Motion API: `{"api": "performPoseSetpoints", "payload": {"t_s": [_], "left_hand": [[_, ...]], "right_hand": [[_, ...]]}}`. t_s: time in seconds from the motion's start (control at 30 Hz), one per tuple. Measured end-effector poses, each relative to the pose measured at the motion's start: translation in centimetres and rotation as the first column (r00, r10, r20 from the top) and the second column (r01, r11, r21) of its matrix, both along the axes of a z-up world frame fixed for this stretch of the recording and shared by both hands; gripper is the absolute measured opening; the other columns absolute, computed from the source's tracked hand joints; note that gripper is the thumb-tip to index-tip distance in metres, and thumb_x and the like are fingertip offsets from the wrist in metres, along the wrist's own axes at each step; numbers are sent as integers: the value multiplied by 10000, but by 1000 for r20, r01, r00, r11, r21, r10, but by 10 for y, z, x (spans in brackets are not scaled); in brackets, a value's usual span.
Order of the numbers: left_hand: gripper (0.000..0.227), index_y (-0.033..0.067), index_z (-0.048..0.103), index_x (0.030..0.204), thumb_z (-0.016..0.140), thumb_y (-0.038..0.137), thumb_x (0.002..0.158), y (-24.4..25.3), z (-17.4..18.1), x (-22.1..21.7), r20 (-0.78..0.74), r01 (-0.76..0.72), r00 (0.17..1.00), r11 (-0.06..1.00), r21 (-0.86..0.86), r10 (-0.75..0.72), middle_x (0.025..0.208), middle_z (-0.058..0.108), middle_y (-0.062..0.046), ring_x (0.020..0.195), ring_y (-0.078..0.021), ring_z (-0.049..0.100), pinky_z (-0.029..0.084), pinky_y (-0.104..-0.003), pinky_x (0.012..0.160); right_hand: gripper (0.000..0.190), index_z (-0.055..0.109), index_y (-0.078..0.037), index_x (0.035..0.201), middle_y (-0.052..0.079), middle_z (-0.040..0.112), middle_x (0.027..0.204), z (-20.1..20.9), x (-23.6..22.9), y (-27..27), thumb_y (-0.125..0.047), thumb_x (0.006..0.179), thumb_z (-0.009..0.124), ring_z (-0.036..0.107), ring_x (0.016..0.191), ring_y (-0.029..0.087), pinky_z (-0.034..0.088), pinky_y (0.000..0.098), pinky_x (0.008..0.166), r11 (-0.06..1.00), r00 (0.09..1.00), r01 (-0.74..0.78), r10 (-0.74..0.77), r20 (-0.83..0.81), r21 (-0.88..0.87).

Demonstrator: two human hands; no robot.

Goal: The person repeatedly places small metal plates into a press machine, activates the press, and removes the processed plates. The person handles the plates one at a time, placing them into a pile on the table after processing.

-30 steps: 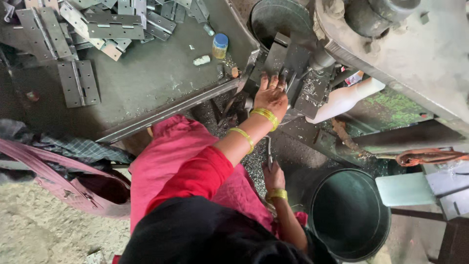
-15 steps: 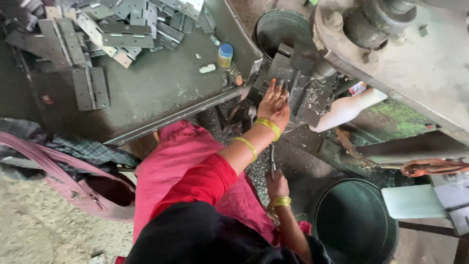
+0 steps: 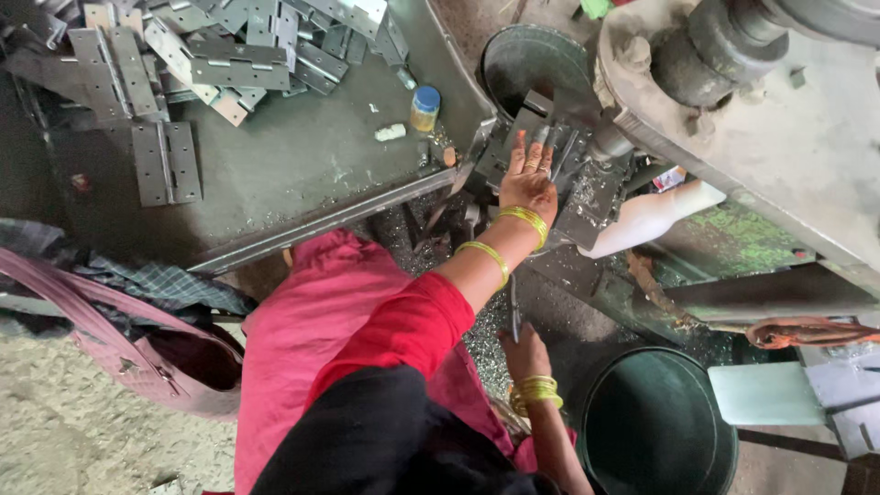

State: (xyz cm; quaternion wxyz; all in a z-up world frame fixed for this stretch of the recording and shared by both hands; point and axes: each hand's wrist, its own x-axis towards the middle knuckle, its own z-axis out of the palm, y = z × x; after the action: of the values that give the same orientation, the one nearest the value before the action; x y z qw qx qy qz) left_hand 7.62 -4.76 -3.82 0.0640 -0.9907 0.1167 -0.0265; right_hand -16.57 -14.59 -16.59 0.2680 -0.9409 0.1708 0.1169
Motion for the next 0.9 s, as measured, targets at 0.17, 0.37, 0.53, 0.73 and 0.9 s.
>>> {"api": "performPoseSetpoints", "payload": {"t_s": [0.17, 0.37, 0.53, 0.73, 0.9], "left_hand": [[618, 16, 228, 1589, 233, 201, 998, -18, -5, 44, 41, -85, 996, 996, 18, 84, 1685, 157, -73, 1566, -388, 43, -10, -500, 1228], [502, 35, 494, 1451, 361, 199, 996, 16, 16, 6, 146, 79, 989, 953, -293, -37, 1594, 408, -89, 1522, -259, 288, 130, -526, 1271], [111, 129, 693, 848, 644, 143, 750, 188, 26, -67, 518, 292, 853, 769, -569, 59, 999, 702, -83, 1057, -305, 671, 536, -455, 919], [905, -69, 340, 1552, 685, 437, 887, 471, -40, -69, 35, -862, 376, 364, -352, 926, 1350, 508, -176, 1218, -375, 509, 463, -548, 1007], [710, 42, 555, 1408, 821, 299, 802, 494, -57, -68, 2, -771, 489, 433, -467, 872, 1264, 648, -184, 1120, -339, 661, 552, -390, 932]], "right_hand": [[369, 634, -53, 1088, 279, 703, 977, -11, 2, -16, -379, 915, 632, 660, 950, 511, 512, 595, 797, 998, 986, -46, 53, 157, -47], [357, 637, -53, 1068, 305, 688, 941, -75, -17, -4, -388, 947, 625, 649, 940, 531, 519, 590, 772, 1000, 974, 12, -14, 226, 14], [453, 631, -39, 1176, 256, 711, 1034, -21, -15, -11, -415, 937, 716, 663, 915, 431, 509, 477, 734, 998, 912, -19, 41, 408, -58], [201, 619, 16, 1223, 100, 712, 1040, 96, -1, 1, -131, 1109, 693, 690, 868, 173, 561, 334, 730, 959, 684, -100, -126, 718, 265], [199, 694, -38, 1182, 119, 735, 1021, 126, 6, 11, -192, 1056, 707, 701, 855, 234, 533, 388, 776, 997, 768, -17, -33, 640, 72]]}}
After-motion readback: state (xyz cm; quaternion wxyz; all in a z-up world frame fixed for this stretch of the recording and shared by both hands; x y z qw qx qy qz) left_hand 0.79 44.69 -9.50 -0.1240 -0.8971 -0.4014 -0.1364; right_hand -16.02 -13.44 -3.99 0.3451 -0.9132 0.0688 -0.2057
